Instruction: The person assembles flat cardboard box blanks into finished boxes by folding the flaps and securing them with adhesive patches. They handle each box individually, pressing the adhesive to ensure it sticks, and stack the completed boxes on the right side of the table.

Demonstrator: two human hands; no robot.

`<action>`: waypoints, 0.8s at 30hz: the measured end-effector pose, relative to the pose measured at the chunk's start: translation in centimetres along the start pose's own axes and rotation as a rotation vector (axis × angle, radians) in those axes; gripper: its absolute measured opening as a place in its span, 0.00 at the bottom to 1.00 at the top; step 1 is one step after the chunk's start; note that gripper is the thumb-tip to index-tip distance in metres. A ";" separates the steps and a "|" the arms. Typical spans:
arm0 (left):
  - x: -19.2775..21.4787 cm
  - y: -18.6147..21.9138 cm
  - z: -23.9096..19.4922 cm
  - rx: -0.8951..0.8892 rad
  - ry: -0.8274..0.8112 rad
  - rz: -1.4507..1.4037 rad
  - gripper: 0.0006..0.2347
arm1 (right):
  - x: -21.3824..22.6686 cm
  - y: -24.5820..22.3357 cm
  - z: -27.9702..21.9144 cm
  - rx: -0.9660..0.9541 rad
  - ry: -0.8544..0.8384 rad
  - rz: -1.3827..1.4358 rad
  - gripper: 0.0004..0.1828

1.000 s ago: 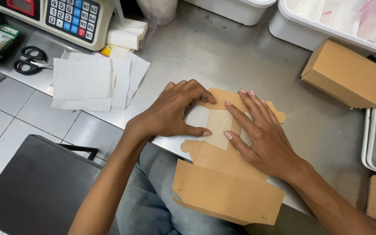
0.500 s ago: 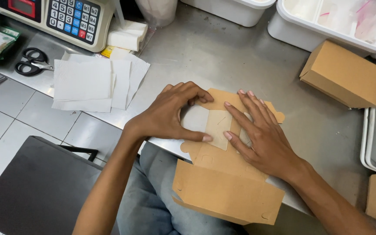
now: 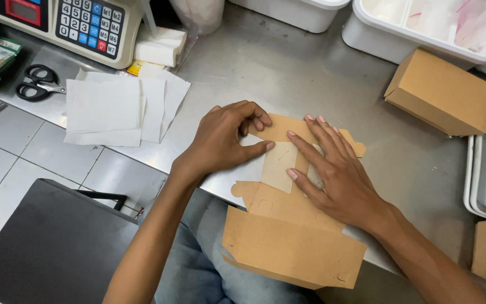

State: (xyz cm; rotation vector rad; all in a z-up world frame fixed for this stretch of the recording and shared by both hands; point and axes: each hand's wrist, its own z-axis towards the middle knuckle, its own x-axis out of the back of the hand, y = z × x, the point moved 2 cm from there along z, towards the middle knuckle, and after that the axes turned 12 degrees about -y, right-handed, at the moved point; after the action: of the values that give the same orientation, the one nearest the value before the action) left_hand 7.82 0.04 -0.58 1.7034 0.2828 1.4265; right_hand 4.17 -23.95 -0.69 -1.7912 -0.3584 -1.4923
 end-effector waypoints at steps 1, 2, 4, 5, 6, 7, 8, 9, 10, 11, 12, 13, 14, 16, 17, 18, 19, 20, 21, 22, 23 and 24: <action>-0.1 0.1 -0.1 0.008 -0.014 0.005 0.13 | 0.0 0.0 0.0 0.009 0.009 -0.007 0.34; -0.1 0.2 -0.1 0.017 -0.025 0.012 0.13 | -0.1 0.1 0.0 0.020 0.019 -0.015 0.34; -0.1 0.2 -0.2 0.006 -0.035 0.020 0.15 | 0.0 0.0 0.0 0.018 0.013 -0.008 0.34; -0.2 0.2 -0.3 -0.005 -0.045 0.028 0.16 | 0.0 0.0 0.0 0.016 0.006 -0.001 0.34; -0.1 0.2 -0.4 -0.004 -0.042 0.029 0.16 | 0.1 0.0 0.0 0.019 0.006 -0.002 0.34; -0.1 0.3 -0.5 -0.025 -0.058 0.043 0.18 | 0.1 0.0 0.0 0.015 0.005 -0.003 0.34; -0.2 0.4 -0.7 -0.046 -0.075 0.057 0.20 | 0.1 -0.1 0.0 0.010 0.003 -0.003 0.33; -0.1 0.5 -1.0 -0.045 -0.074 0.058 0.20 | 0.2 -0.1 0.0 0.012 0.004 -0.002 0.33; -0.2 0.7 -1.2 -0.060 -0.088 0.054 0.22 | 0.2 0.0 0.0 0.002 -0.006 0.034 0.33; -0.2 0.8 -1.5 -0.074 -0.102 0.051 0.24 | 0.3 0.0 0.0 -0.008 -0.016 0.071 0.33; -0.2 0.9 -1.8 -0.076 -0.099 0.053 0.24 | 0.2 0.1 -0.1 -0.006 -0.013 0.068 0.33; -0.4 1.0 -2.1 -0.061 -0.118 0.057 0.29 | 0.3 0.2 -0.2 0.001 0.033 0.099 0.34; -0.4 1.1 -2.4 -0.047 -0.135 0.062 0.33 | 0.4 0.4 -0.3 0.010 0.080 0.130 0.35; -0.6 1.9 -3.8 -0.070 -0.086 0.080 0.35 | 1.3 0.3 -0.5 -0.048 0.105 0.128 0.40; -0.6 2.3 -4.4 -0.092 -0.041 0.094 0.38 | 1.8 0.3 -0.7 -0.110 0.126 0.130 0.44; -1.1 2.9 -5.0 -0.100 -0.038 0.099 0.38 | 2.3 0.5 -1.0 -0.110 0.134 0.124 0.44; -1.5 3.4 -5.6 -0.113 0.017 0.120 0.36 | 2.8 0.7 -1.4 -0.156 0.132 0.099 0.42; -1.9 3.9 -6.3 -0.124 0.069 0.140 0.35 | 3.2 0.9 -1.7 -0.203 0.128 0.077 0.39; -2.5 4.2 -6.3 -0.130 0.071 0.144 0.35 | 3.7 0.9 -2.2 -0.203 0.134 0.074 0.39; -3.0 4.5 -6.4 -0.087 0.140 0.174 0.35 | 4.2 0.9 -2.6 -0.268 0.104 0.052 0.34; -3.4 4.7 -6.6 -0.045 0.209 0.205 0.34 | 4.6 1.0 -3.1 -0.334 0.075 0.030 0.30; -3.9 4.7 -6.5 -0.046 0.212 0.210 0.34 | 5.0 1.2 -3.4 -0.331 0.079 0.031 0.30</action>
State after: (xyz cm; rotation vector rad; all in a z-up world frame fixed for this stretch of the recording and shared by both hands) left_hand -0.75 -2.31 -0.06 1.5824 0.1884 1.7588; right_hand 3.87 -28.35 3.56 -1.9721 -0.0441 -1.6700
